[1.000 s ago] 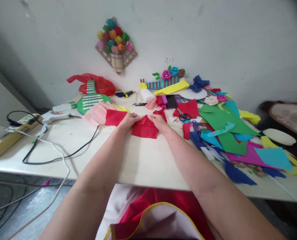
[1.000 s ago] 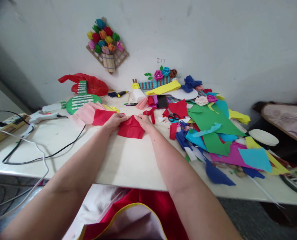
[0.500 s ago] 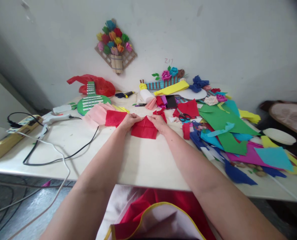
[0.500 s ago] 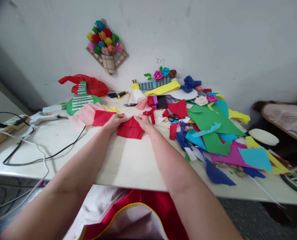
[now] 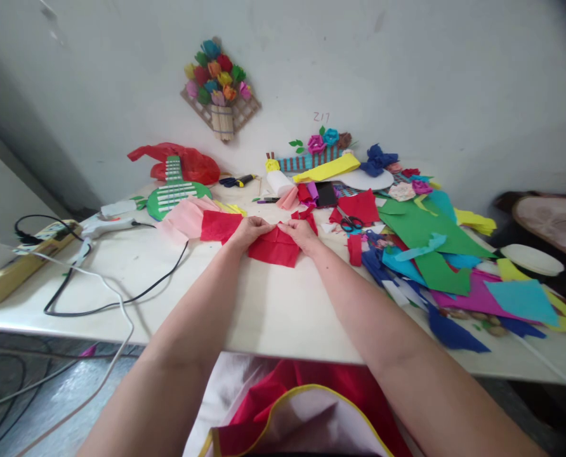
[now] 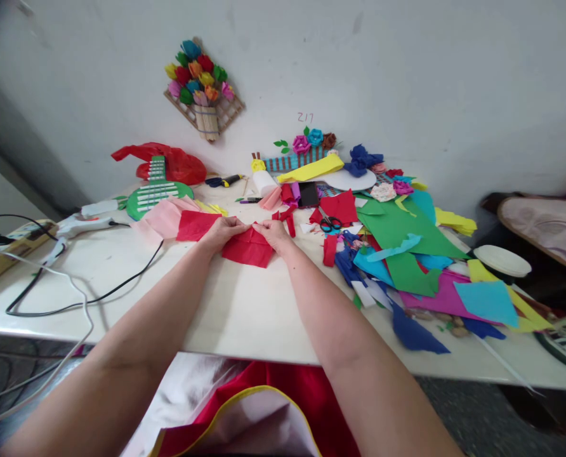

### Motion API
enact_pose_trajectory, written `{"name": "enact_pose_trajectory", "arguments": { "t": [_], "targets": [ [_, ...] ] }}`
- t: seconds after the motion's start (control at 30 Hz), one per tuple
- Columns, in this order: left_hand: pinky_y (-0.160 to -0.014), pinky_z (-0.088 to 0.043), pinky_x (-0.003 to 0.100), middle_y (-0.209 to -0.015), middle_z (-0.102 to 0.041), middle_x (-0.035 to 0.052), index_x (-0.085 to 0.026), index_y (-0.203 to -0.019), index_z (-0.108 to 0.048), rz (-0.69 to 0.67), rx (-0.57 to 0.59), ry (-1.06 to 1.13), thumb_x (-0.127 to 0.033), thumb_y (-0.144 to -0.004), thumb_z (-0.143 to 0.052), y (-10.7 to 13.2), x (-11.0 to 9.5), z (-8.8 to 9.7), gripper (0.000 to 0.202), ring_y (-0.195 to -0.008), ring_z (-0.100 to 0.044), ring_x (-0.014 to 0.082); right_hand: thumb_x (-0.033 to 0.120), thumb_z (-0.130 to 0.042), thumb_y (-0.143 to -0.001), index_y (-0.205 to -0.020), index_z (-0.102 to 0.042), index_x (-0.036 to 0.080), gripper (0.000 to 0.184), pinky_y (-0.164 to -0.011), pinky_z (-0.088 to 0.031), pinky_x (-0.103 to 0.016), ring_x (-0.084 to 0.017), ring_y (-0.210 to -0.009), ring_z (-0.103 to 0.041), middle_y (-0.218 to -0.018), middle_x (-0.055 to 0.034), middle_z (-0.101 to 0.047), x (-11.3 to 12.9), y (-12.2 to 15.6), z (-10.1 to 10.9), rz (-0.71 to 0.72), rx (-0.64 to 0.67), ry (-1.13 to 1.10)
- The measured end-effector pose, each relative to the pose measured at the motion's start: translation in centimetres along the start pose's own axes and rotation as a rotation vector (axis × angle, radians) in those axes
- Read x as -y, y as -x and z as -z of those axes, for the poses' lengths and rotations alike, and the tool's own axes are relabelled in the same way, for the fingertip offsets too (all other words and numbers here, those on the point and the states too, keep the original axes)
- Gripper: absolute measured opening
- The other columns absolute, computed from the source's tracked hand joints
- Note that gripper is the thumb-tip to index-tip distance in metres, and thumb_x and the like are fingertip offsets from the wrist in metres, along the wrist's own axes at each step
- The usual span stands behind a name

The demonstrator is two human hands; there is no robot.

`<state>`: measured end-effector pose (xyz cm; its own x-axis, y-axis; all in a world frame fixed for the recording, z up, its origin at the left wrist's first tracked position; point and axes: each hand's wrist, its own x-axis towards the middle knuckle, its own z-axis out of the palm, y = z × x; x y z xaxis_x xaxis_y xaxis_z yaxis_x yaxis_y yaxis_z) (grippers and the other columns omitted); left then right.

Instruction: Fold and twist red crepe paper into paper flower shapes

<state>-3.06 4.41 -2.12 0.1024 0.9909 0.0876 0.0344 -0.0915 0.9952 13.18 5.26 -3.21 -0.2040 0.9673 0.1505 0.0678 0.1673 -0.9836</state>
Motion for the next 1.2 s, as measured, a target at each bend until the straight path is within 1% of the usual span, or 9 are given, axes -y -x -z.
{"name": "enact_pose_trajectory", "arguments": {
  "t": [0.1, 0.17, 0.3, 0.37, 0.5, 0.67, 0.87, 1.1, 1.2],
  "targets": [
    [-0.044, -0.035, 0.020, -0.052, -0.058, -0.0009, -0.013, -0.060, -0.056, -0.006, 0.010, 0.010, -0.040, -0.049, -0.078, 0.10, -0.11, -0.03, 0.036, -0.045, -0.049, 0.0080, 0.043, -0.064, -0.060, -0.057, -0.050, 0.018, 0.028, -0.047, -0.030, -0.023, -0.010, -0.048, -0.041, -0.049, 0.0048, -0.046, -0.14, -0.07, -0.01, 0.013, -0.014, 0.026],
    [-0.046, -0.038, 0.020, -0.055, -0.060, -0.0003, -0.013, -0.062, -0.056, 0.004, 0.037, 0.050, -0.039, -0.051, -0.078, 0.11, -0.10, 0.03, 0.036, -0.048, -0.052, 0.0089, 0.042, -0.063, -0.061, -0.057, -0.051, 0.018, 0.027, -0.048, -0.030, -0.023, -0.010, -0.049, -0.041, -0.049, 0.0051, -0.046, -0.24, -0.11, 0.04, 0.031, -0.016, 0.047],
    [-0.056, -0.045, 0.023, -0.061, -0.064, 0.0017, -0.012, -0.070, -0.057, 0.050, 0.114, 0.156, -0.029, -0.047, -0.082, 0.11, -0.05, 0.29, 0.037, -0.055, -0.059, 0.0114, 0.043, -0.062, -0.063, -0.059, -0.053, 0.018, 0.026, -0.050, -0.032, -0.023, -0.009, -0.050, -0.041, -0.051, 0.0052, -0.047, -0.25, -0.09, 0.14, 0.074, -0.008, 0.051],
    [-0.058, -0.046, 0.024, -0.060, -0.065, 0.0018, -0.012, -0.074, -0.057, 0.061, 0.145, 0.178, -0.025, -0.046, -0.082, 0.11, -0.06, 0.42, 0.040, -0.056, -0.060, 0.0119, 0.042, -0.062, -0.063, -0.059, -0.054, 0.018, 0.026, -0.051, -0.032, -0.022, -0.009, -0.051, -0.042, -0.052, 0.0050, -0.047, -0.17, -0.04, 0.14, 0.091, -0.004, 0.034],
    [-0.058, -0.047, 0.025, -0.059, -0.065, 0.0017, -0.013, -0.081, -0.057, 0.067, 0.214, 0.148, -0.020, -0.045, -0.083, 0.02, -0.02, 0.53, 0.046, -0.056, -0.061, 0.0136, 0.042, -0.062, -0.063, -0.059, -0.056, 0.017, 0.025, -0.052, -0.034, -0.022, -0.009, -0.053, -0.043, -0.055, 0.0043, -0.050, 0.00, 0.03, 0.06, 0.096, 0.004, 0.011],
    [-0.058, -0.048, 0.026, -0.060, -0.065, 0.0007, -0.014, -0.086, -0.055, 0.062, 0.242, 0.115, -0.020, -0.045, -0.083, -0.23, 0.15, 0.46, 0.049, -0.057, -0.063, 0.0151, 0.043, -0.063, -0.063, -0.061, -0.058, 0.017, 0.026, -0.054, -0.036, -0.023, -0.011, -0.057, -0.046, -0.057, 0.0035, -0.052, 0.19, 0.09, -0.03, 0.104, -0.007, -0.001],
    [-0.054, -0.047, 0.026, -0.062, -0.066, 0.0015, -0.014, -0.086, -0.054, 0.063, 0.275, 0.021, -0.023, -0.045, -0.082, -0.30, -0.10, 0.09, 0.051, -0.056, -0.063, 0.0164, 0.052, -0.061, -0.063, -0.059, -0.057, 0.017, 0.036, -0.054, -0.037, -0.025, -0.013, -0.058, -0.048, -0.053, 0.0024, -0.051, 0.27, 0.09, 0.12, 0.074, -0.065, 0.004],
    [-0.050, -0.042, 0.021, -0.056, -0.063, -0.0018, -0.015, -0.080, -0.054, 0.038, 0.267, -0.046, -0.022, -0.043, -0.082, -0.25, -0.34, -0.26, 0.047, -0.052, -0.060, 0.0130, 0.039, -0.066, -0.058, -0.055, -0.056, 0.016, 0.026, -0.052, -0.032, -0.024, -0.009, -0.053, -0.041, -0.049, 0.0052, -0.045, 0.41, 0.06, -0.05, 0.085, -0.112, 0.020],
    [-0.049, -0.041, 0.021, -0.054, -0.062, -0.0018, -0.014, -0.078, -0.054, 0.055, 0.263, -0.049, -0.021, -0.042, -0.083, -0.20, -0.55, -0.19, 0.046, -0.051, -0.059, 0.0129, 0.040, -0.065, -0.058, -0.052, -0.053, 0.016, 0.027, -0.052, -0.032, -0.024, -0.010, -0.052, -0.041, -0.048, 0.0052, -0.043, 0.62, 0.21, -0.22, 0.088, -0.129, 0.011]
  ]
}}
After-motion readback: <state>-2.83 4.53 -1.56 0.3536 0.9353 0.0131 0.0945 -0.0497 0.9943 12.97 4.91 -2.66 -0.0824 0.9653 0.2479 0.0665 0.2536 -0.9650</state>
